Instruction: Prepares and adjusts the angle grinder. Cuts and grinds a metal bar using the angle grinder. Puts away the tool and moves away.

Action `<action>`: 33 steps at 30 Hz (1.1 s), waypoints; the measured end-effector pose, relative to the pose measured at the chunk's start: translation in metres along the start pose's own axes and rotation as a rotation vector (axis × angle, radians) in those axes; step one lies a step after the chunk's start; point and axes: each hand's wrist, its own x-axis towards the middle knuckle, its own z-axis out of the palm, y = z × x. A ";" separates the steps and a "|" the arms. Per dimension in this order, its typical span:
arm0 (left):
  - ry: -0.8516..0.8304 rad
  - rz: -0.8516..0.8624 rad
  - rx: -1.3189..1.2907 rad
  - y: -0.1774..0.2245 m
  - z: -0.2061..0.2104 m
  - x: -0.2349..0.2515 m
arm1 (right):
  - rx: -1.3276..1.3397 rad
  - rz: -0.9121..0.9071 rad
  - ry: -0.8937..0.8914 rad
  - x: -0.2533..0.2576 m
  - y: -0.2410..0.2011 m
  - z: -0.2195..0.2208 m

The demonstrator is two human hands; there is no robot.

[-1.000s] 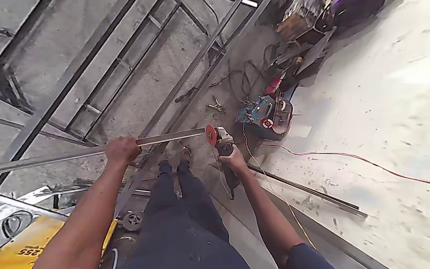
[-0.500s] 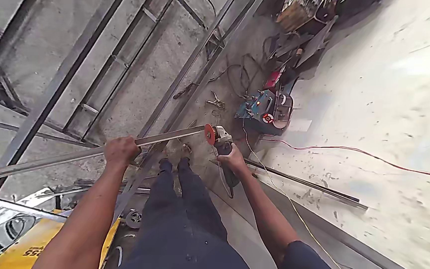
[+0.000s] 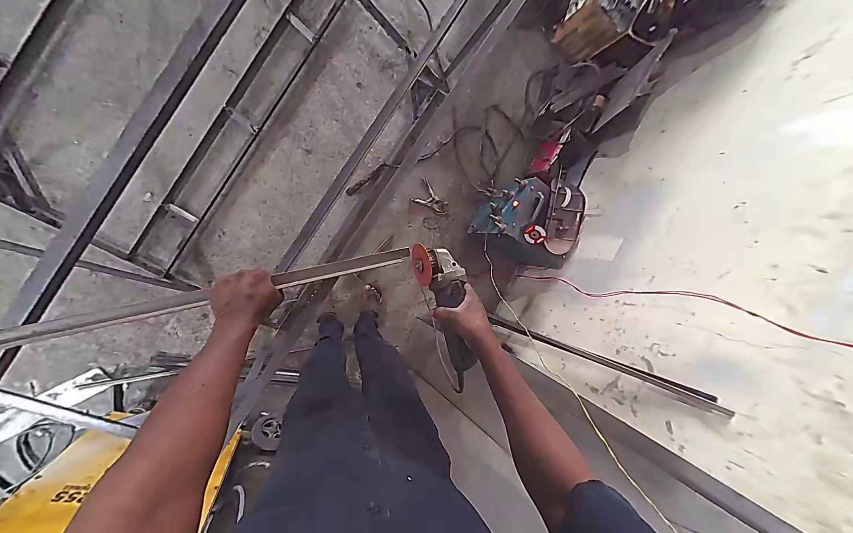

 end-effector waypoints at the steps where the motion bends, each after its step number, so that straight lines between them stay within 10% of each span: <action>1: -0.012 0.003 0.008 0.000 0.000 0.000 | 0.013 -0.006 0.002 -0.001 0.001 -0.001; 33: -0.344 0.181 0.002 -0.026 0.007 0.058 | 0.023 0.019 0.070 -0.004 0.007 0.002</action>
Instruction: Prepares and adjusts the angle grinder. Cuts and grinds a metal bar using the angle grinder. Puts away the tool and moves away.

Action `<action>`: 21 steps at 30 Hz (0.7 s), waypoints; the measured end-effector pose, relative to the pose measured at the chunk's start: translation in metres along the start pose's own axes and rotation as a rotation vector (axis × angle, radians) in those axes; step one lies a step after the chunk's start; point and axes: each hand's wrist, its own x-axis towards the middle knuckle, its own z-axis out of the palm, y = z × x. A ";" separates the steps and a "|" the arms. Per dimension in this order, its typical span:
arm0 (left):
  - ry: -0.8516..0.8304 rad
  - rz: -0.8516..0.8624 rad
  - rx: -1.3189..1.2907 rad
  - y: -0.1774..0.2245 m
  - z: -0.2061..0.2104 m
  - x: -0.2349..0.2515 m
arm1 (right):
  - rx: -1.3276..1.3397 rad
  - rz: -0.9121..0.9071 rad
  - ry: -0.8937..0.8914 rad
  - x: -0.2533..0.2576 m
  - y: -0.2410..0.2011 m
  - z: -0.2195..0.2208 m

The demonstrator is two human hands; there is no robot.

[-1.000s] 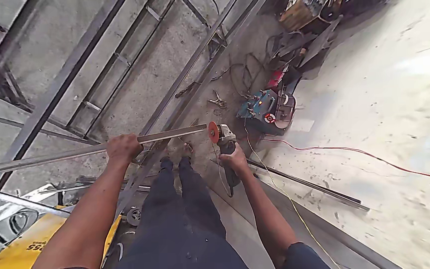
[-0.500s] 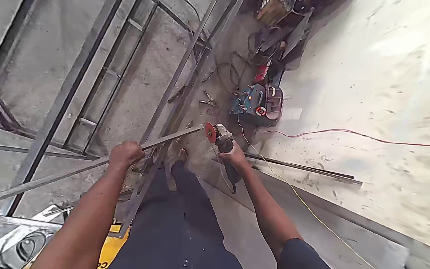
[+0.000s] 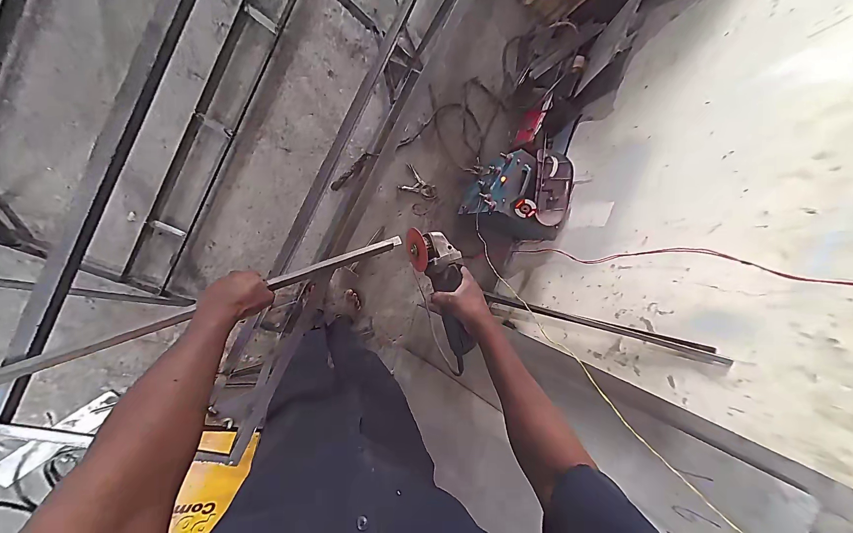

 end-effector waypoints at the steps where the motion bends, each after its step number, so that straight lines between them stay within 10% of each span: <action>1: 0.004 0.010 0.007 -0.001 0.000 0.001 | 0.009 -0.009 0.000 0.001 0.001 0.001; 21: 0.009 -0.033 0.011 0.006 -0.008 -0.014 | 0.044 -0.030 -0.025 -0.003 -0.007 0.004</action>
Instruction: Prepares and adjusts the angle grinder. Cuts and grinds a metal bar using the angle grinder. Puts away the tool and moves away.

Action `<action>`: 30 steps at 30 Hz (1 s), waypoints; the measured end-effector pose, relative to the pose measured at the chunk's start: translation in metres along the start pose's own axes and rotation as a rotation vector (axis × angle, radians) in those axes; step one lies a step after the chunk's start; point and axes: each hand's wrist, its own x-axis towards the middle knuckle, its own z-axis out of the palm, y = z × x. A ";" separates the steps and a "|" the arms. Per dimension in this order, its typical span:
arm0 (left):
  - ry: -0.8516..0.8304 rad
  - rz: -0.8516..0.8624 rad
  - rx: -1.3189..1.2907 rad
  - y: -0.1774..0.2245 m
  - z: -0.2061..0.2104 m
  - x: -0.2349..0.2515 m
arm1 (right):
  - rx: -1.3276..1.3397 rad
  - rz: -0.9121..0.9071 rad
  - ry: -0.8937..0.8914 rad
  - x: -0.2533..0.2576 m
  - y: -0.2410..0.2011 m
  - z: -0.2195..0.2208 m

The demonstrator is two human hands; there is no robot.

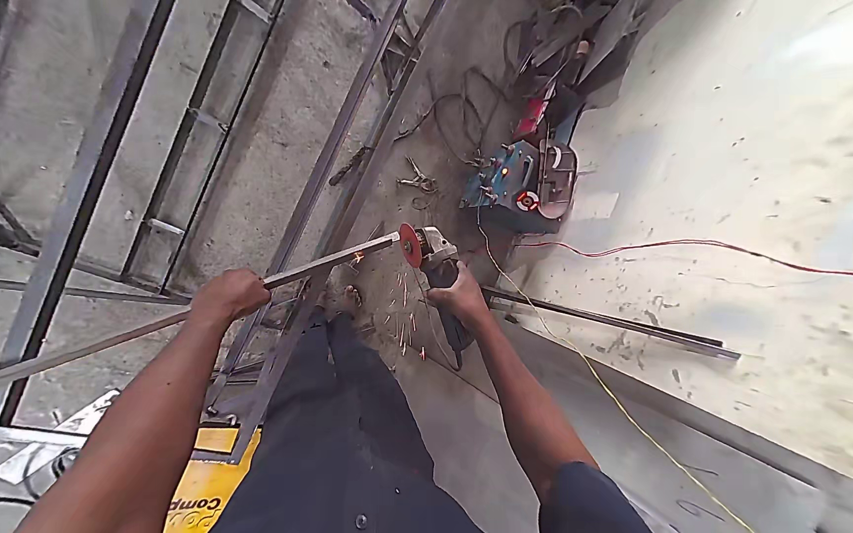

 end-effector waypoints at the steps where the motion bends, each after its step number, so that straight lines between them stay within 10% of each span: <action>1: 0.005 -0.004 -0.002 0.000 0.001 0.000 | -0.004 0.002 -0.002 -0.001 -0.001 0.000; 30: 0.094 -0.034 -0.053 0.007 -0.002 -0.017 | -0.091 0.062 -0.051 -0.013 0.008 -0.008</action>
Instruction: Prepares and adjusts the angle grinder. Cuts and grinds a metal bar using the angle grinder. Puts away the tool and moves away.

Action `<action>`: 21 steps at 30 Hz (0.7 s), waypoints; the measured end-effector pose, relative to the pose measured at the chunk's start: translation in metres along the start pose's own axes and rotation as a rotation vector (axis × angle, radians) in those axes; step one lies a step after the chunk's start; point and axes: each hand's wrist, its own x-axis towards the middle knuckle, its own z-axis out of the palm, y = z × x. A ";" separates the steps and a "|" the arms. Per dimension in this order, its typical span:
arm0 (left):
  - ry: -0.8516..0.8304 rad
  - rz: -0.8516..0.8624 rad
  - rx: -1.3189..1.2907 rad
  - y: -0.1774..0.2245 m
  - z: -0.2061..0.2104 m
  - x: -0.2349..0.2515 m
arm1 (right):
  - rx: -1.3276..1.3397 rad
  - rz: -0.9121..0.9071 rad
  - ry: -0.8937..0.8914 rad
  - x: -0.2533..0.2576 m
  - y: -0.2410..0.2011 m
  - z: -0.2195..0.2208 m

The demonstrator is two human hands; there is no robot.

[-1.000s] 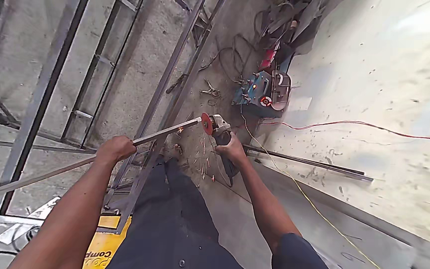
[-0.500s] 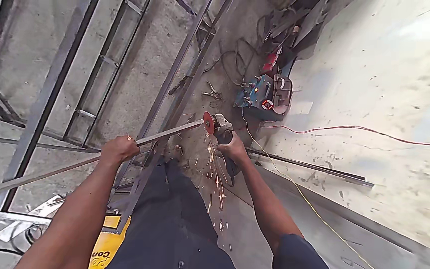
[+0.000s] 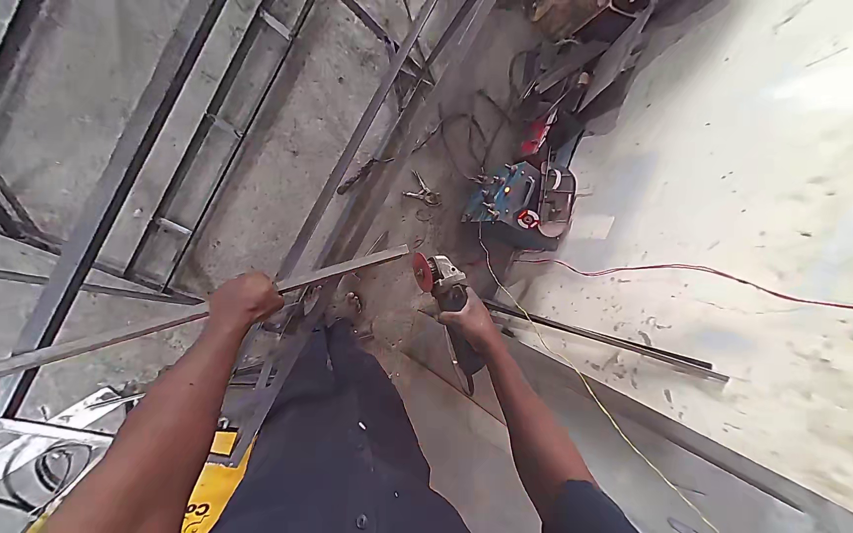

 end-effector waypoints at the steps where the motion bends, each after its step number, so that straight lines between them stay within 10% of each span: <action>1: 0.013 -0.002 -0.004 -0.001 0.002 0.001 | 0.039 0.002 0.004 0.001 0.002 0.001; 21: 0.063 -0.019 0.016 0.006 0.002 -0.011 | -0.106 -0.007 0.037 0.007 -0.025 -0.003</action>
